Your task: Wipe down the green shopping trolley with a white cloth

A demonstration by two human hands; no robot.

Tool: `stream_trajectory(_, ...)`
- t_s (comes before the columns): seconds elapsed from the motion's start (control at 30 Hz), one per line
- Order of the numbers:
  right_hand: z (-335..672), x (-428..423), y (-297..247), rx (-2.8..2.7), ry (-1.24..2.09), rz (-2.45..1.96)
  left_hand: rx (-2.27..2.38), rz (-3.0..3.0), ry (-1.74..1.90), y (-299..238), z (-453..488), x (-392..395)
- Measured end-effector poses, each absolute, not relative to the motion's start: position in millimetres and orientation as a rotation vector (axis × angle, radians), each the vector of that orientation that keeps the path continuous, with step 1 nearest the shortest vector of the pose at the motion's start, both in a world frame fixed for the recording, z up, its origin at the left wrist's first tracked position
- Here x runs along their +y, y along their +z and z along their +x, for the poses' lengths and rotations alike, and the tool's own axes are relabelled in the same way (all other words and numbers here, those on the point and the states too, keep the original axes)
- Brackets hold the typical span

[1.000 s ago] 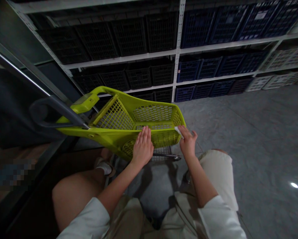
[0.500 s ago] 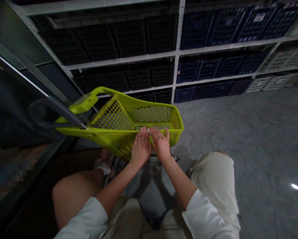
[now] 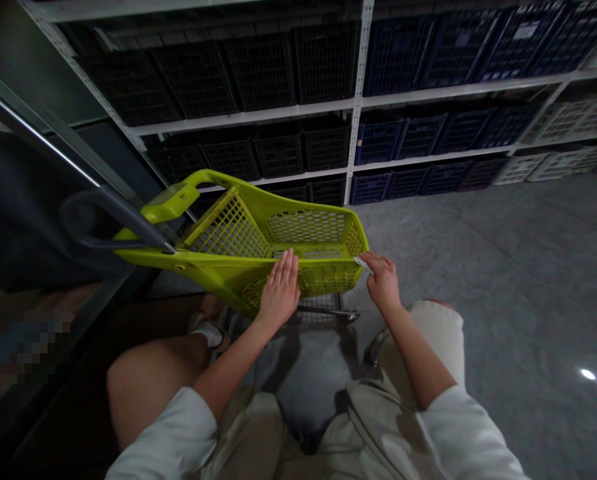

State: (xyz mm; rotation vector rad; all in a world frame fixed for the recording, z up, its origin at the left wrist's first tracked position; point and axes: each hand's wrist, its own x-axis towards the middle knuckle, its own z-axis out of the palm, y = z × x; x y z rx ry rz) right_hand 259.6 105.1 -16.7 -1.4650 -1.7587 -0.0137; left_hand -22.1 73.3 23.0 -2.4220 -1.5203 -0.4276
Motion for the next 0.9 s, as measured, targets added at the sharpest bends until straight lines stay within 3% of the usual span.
stream_trajectory(0.6, 147.7, 14.9, 0.3, -2.017, 0.021, -1.37, -1.769, -2.259, -0.578, 38.4, -95.1, 99.4)
stream_trajectory(0.9, 106.6, 14.6, -5.5, -2.273, 0.023, -1.014, -1.7, -2.446, -0.333, 38.3, -61.4, 14.0)
